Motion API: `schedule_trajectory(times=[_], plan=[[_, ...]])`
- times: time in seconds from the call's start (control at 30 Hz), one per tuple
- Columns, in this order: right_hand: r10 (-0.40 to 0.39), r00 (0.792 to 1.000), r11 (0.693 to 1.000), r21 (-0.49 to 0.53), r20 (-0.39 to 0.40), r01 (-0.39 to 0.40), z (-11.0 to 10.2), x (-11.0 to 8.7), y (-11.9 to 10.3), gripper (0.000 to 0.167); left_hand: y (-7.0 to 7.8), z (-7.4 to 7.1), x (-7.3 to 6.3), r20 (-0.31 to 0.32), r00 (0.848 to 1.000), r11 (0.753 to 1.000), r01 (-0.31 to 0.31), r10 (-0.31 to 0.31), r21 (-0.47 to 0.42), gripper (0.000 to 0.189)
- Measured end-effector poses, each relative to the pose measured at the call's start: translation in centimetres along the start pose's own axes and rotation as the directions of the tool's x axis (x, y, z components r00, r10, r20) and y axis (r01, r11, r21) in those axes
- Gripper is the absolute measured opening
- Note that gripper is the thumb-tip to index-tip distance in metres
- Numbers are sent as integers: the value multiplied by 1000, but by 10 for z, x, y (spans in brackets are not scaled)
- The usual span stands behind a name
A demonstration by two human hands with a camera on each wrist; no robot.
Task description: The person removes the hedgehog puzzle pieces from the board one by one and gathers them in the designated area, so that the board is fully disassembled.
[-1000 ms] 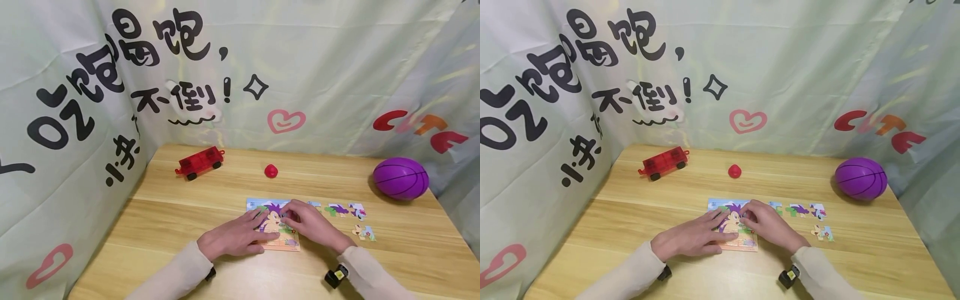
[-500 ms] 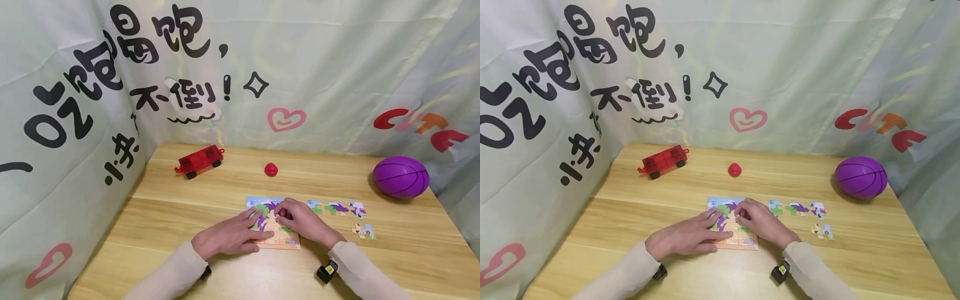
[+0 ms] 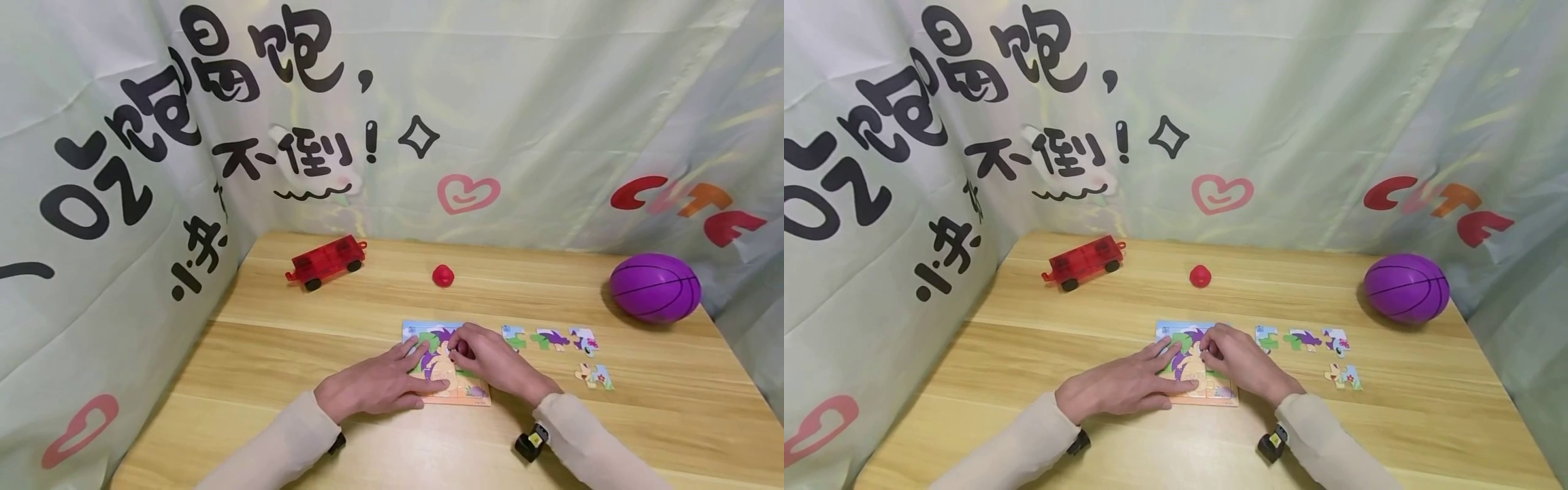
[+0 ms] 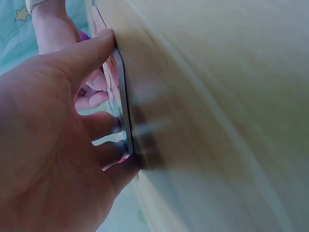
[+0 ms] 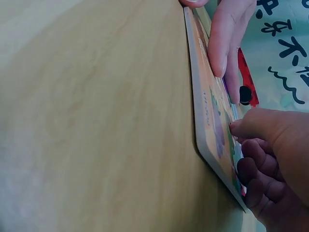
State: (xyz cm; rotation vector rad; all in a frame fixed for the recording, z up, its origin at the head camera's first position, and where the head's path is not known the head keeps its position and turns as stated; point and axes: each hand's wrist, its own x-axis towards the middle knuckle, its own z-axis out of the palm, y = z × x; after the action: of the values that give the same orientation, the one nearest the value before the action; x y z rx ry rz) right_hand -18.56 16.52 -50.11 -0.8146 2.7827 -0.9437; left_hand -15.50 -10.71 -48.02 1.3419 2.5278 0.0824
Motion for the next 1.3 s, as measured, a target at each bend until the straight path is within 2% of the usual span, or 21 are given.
schedule_trajectory(times=[0.27, 0.47, 0.73, 0.9, 1.1, 1.3], plan=[[-6, 1000, 1000, -1, -24, 6, 0, -1, -1, 8, 0, 0, 0, 1, 1000, 999, 0, 1, -32, 51], [-41, 998, 999, -20, -52, 40, -4, -2, -3, 9, 1, 0, -1, 10, 1000, 999, 2, -2, -41, 51], [-34, 988, 999, 9, -150, 36, -31, -11, 10, 11, 0, 1, 0, 45, 999, 999, 11, -10, -30, 53], [-19, 976, 1000, 0, -218, 20, -56, -27, 24, 13, -1, 2, 0, 53, 999, 998, 12, -9, -58, 53], [-66, 947, 997, -45, -314, 55, -78, -53, 48, 20, 0, 0, -1, 64, 998, 997, 20, -15, -76, 53], [-53, 953, 998, -48, -299, 41, -92, -81, 69, 23, 0, -1, -1, 69, 997, 994, 26, -19, -104, 52]])
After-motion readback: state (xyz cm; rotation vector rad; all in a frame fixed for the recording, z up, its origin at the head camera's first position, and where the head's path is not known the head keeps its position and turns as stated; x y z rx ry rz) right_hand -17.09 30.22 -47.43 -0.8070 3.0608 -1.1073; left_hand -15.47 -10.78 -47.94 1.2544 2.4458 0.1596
